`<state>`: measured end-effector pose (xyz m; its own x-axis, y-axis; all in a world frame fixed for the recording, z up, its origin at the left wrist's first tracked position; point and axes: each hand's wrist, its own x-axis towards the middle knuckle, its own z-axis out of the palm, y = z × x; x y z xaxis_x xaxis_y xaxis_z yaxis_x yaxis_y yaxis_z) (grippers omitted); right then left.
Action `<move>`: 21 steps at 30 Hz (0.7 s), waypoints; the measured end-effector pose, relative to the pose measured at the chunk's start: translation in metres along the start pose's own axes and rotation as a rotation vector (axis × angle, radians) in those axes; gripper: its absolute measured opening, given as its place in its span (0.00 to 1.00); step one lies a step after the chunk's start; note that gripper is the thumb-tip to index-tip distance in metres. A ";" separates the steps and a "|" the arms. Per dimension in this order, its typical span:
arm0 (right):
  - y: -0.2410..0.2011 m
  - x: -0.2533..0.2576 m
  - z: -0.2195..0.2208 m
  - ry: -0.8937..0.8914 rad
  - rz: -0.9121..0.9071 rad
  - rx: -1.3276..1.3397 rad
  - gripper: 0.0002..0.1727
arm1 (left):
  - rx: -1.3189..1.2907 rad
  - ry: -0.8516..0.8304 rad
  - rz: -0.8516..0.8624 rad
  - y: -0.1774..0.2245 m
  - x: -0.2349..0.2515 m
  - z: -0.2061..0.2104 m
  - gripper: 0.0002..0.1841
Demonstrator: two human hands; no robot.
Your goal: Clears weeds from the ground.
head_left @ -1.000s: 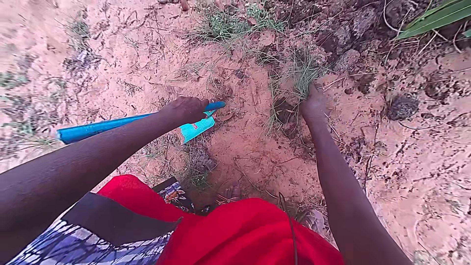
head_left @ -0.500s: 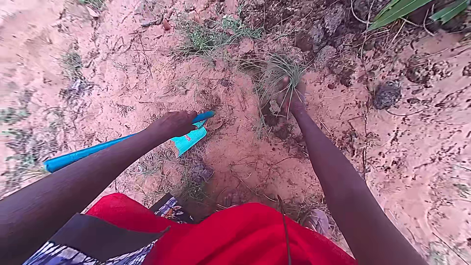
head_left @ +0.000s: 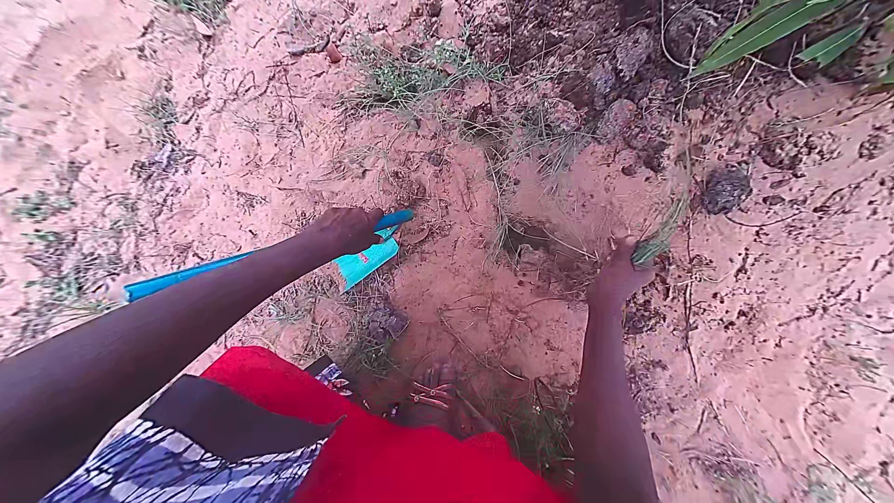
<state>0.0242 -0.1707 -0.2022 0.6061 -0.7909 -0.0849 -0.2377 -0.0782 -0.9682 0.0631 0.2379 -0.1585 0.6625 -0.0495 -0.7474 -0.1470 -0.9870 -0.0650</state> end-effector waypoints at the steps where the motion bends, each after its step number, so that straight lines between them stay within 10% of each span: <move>1: 0.001 0.005 -0.012 0.003 -0.035 -0.027 0.12 | 0.033 0.017 -0.014 0.003 -0.005 -0.001 0.23; 5: -0.007 0.029 0.006 -0.321 -0.222 -0.275 0.28 | 0.132 0.075 -0.046 0.013 -0.010 0.006 0.23; 13: -0.029 0.050 0.127 -0.655 -0.589 -0.987 0.27 | 0.158 0.126 -0.029 0.011 -0.011 0.009 0.19; 17: -0.017 0.049 0.135 -0.609 -0.742 -0.708 0.24 | 0.142 0.113 -0.016 0.007 -0.005 0.008 0.19; 21: -0.012 0.057 0.129 -0.610 -0.459 -0.391 0.27 | 0.131 0.089 -0.030 0.007 -0.002 0.008 0.19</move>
<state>0.1594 -0.1365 -0.2253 0.9819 -0.1737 0.0757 -0.0453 -0.6031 -0.7964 0.0544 0.2322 -0.1625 0.7297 -0.0395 -0.6826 -0.2168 -0.9602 -0.1762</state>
